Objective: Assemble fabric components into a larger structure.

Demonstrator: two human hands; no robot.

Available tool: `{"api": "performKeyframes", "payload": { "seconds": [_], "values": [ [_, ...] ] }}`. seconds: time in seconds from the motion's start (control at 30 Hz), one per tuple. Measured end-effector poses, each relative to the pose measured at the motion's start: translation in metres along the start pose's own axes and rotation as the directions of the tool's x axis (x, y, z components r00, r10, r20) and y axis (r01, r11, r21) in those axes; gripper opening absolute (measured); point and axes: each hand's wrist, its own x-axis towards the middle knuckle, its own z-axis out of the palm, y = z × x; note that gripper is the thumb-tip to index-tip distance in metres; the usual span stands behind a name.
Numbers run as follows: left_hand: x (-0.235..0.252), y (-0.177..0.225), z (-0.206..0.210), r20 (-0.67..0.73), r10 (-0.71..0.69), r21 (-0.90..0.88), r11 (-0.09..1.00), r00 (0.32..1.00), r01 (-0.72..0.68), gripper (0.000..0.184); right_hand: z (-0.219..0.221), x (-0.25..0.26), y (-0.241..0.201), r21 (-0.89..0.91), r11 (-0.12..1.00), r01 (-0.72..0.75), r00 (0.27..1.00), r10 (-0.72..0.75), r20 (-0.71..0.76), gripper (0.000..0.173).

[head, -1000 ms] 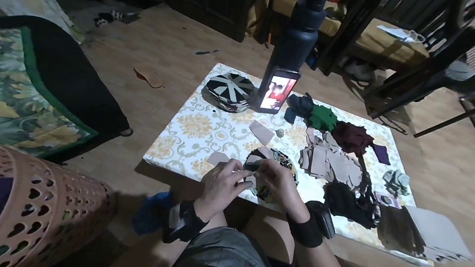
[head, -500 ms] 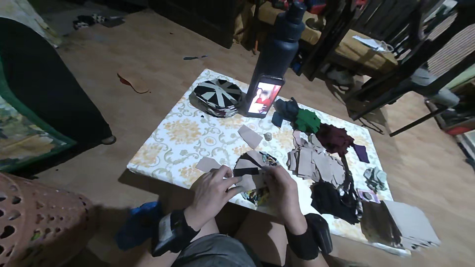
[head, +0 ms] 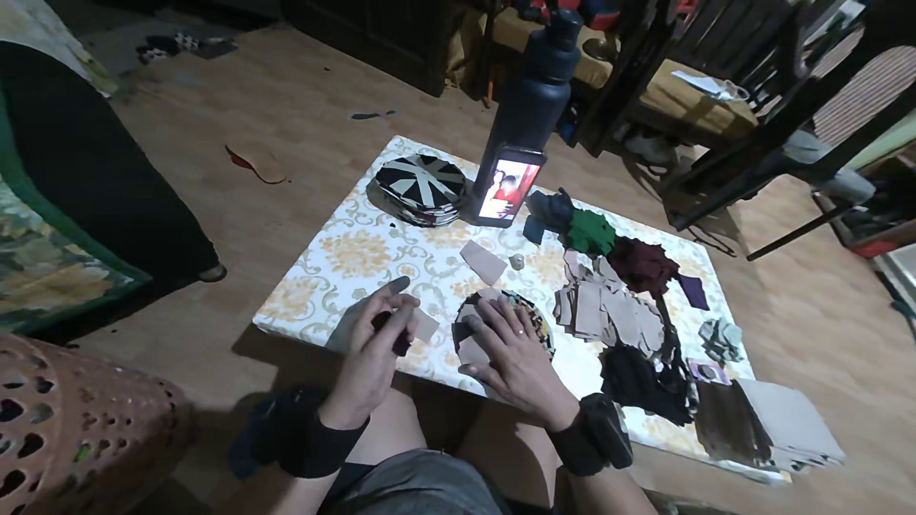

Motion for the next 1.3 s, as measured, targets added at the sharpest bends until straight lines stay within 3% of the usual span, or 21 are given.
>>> {"api": "performKeyframes", "payload": {
  "seconds": [0.13,0.23,0.33,0.4,0.47,0.53,0.6,0.73,0.87,1.03,1.3],
  "values": [
    [0.000,0.014,0.001,-0.036,-0.269,-0.445,0.867,0.962,0.226,0.033,0.016,0.008,-0.019,-0.066,0.978,-0.196,0.980,0.192,-0.058,0.079],
    [0.000,0.015,0.006,0.029,-0.297,-0.486,0.830,0.955,0.273,0.034,0.024,0.017,-0.033,-0.090,0.932,-0.350,0.931,0.335,-0.147,0.077],
    [-0.002,0.015,0.011,0.045,-0.291,-0.415,0.865,0.956,0.283,0.039,0.024,0.020,-0.040,-0.087,0.920,-0.383,0.908,0.358,-0.220,0.078],
    [-0.004,0.013,0.012,0.073,-0.231,-0.344,0.907,0.970,0.242,0.042,0.015,0.021,-0.047,0.022,0.947,-0.321,0.895,0.310,-0.320,0.072],
    [-0.009,0.008,0.013,0.118,-0.142,-0.268,0.948,0.983,0.169,0.045,0.007,0.018,-0.061,0.300,0.934,-0.194,0.878,0.302,-0.372,0.060],
    [-0.013,0.002,0.017,0.154,-0.065,-0.202,0.975,0.986,0.096,0.047,0.004,0.019,-0.076,0.619,0.785,-0.022,0.875,0.314,-0.368,0.050],
    [-0.016,-0.001,0.022,0.211,-0.011,-0.195,0.979,0.977,0.054,0.048,0.007,0.022,-0.087,0.794,0.597,0.116,0.868,0.327,-0.373,0.042],
    [-0.023,-0.007,0.024,0.296,-0.022,-0.279,0.954,0.955,0.108,0.051,0.013,0.022,-0.089,0.821,0.543,0.177,0.806,0.399,-0.437,0.032],
    [-0.029,-0.003,0.030,0.174,-0.170,-0.213,0.955,0.970,0.206,0.023,0.011,0.015,-0.088,0.818,0.551,0.164,0.796,0.416,-0.440,0.035],
    [-0.027,-0.010,0.033,0.146,-0.097,-0.225,0.966,0.985,0.128,0.021,0.017,0.007,-0.092,0.775,0.602,0.192,0.767,0.400,-0.501,0.034],
    [-0.028,-0.019,0.039,0.086,-0.126,-0.222,0.965,0.988,0.142,0.007,0.018,0.005,-0.090,0.826,0.488,0.284,0.704,0.479,-0.525,0.024]
  ]
}}
